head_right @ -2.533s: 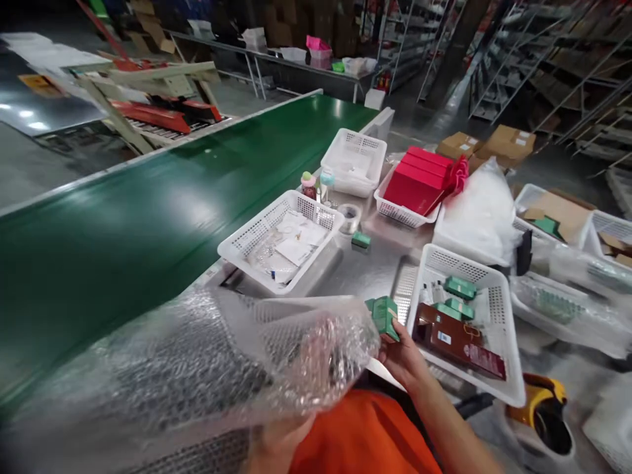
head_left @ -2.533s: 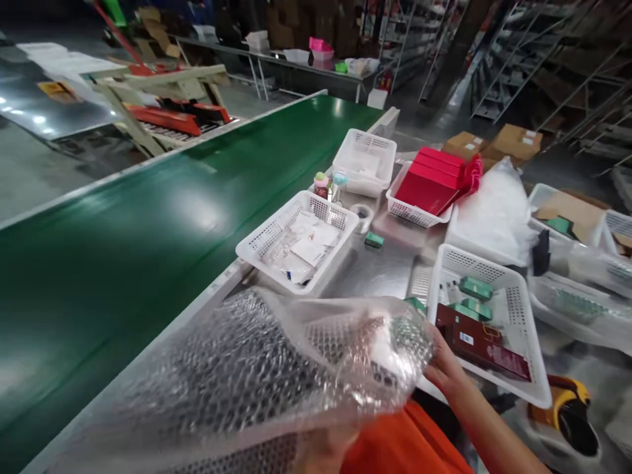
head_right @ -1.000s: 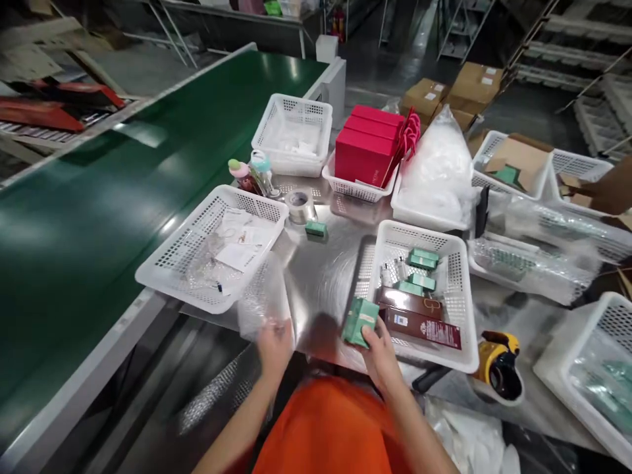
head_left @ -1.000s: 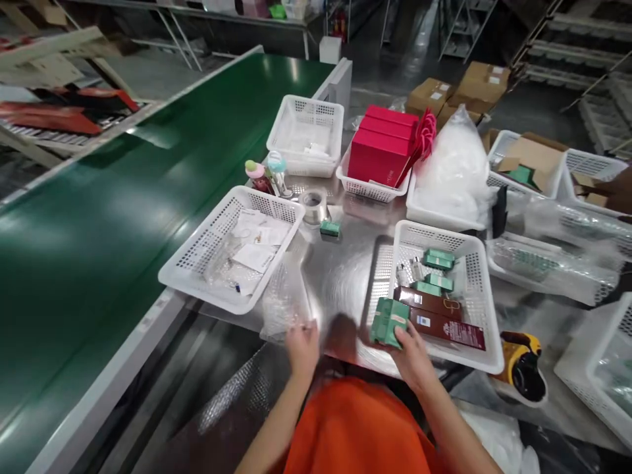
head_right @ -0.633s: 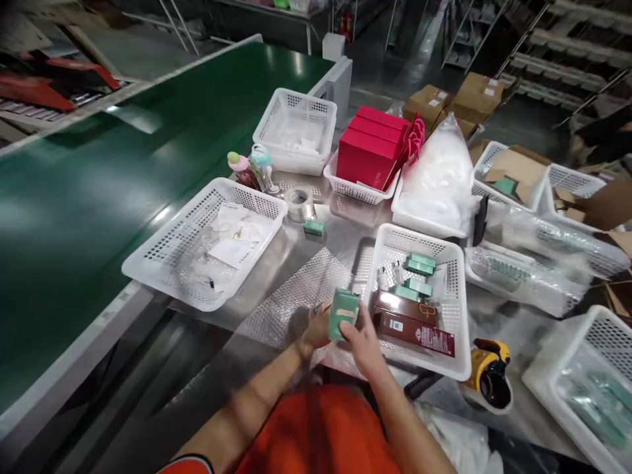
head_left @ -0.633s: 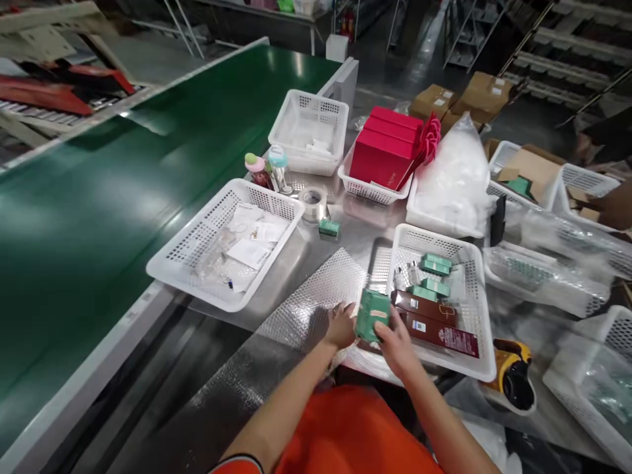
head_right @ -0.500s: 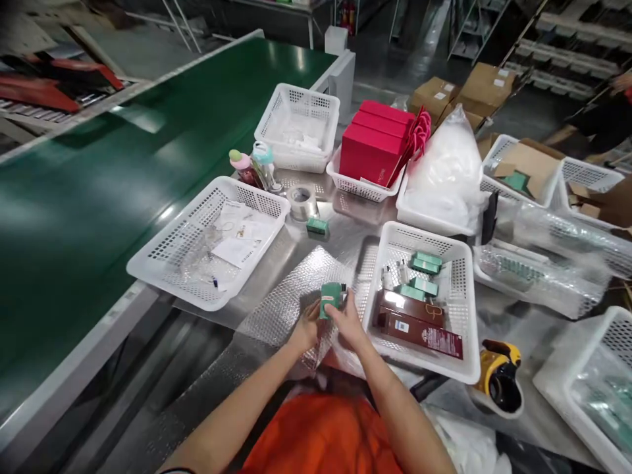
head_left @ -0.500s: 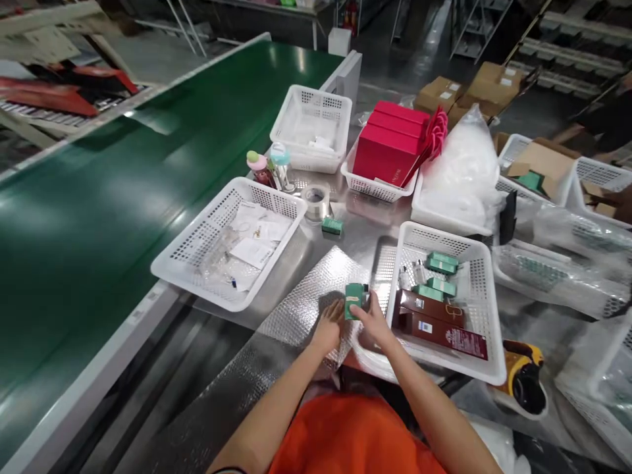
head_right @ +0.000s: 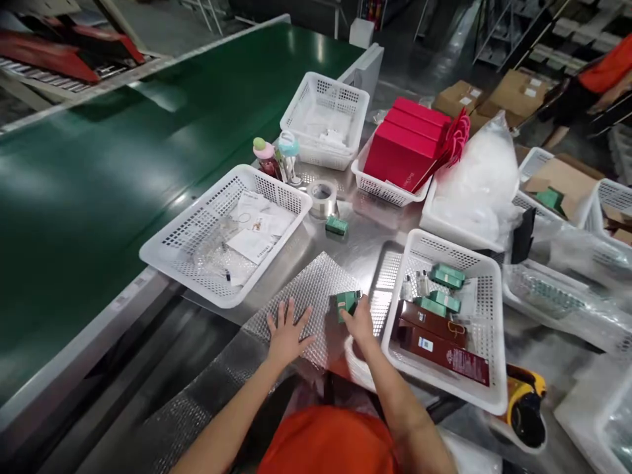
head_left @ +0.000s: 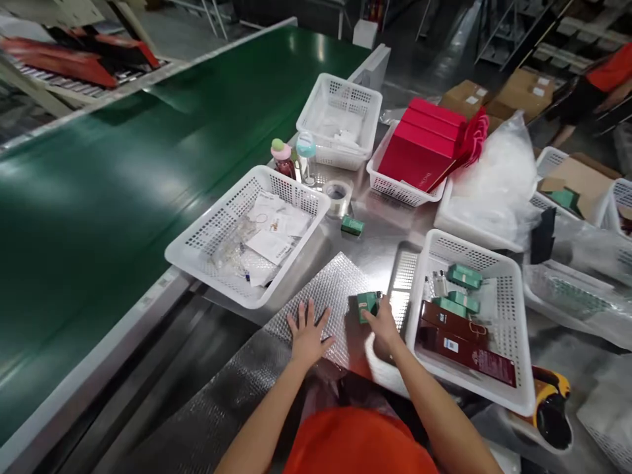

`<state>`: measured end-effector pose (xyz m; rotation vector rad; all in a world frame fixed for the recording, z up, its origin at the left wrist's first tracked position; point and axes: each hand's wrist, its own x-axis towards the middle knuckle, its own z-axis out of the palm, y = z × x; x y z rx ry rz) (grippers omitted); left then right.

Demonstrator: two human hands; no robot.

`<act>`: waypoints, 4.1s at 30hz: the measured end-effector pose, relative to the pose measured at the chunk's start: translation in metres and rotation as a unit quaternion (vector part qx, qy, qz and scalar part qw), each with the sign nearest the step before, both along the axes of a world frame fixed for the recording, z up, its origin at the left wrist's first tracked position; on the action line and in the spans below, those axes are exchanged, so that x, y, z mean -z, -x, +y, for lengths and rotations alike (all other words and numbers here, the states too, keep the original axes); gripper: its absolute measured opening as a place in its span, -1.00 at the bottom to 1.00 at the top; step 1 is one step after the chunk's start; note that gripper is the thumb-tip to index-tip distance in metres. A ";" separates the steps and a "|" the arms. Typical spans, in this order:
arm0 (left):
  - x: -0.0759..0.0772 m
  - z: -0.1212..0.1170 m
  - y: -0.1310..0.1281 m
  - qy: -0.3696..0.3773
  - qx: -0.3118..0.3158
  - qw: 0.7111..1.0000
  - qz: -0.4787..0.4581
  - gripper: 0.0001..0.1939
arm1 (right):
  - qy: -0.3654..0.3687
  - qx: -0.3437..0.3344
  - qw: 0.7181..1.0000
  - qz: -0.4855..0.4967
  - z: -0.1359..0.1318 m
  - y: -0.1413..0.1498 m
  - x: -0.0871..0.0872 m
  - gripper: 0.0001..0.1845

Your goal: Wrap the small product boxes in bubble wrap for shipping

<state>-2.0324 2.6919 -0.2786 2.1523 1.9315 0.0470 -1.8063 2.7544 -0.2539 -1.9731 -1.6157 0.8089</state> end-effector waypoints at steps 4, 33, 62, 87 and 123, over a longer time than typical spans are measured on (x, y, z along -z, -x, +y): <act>0.003 0.000 -0.001 -0.031 0.004 1.000 0.003 -0.20 | -0.030 -0.095 0.984 -0.150 0.010 0.027 -0.021 -0.18; 0.010 -0.001 -0.002 -0.104 0.012 0.994 0.019 -0.39 | 0.018 -0.234 0.935 -0.266 0.019 0.073 -0.021 -0.15; -0.029 0.041 -0.016 -0.187 0.100 0.970 -0.116 -0.26 | 0.011 -0.254 0.956 -0.144 0.018 0.064 -0.028 -0.07; -0.046 0.087 -0.011 -0.262 0.324 0.908 0.027 -0.63 | 0.171 0.009 0.931 -0.323 0.082 0.021 -0.049 -0.70; -0.050 0.086 -0.005 -0.338 0.312 0.888 -0.010 -0.64 | -0.198 -0.414 0.799 -0.388 -0.007 0.048 -0.034 -0.60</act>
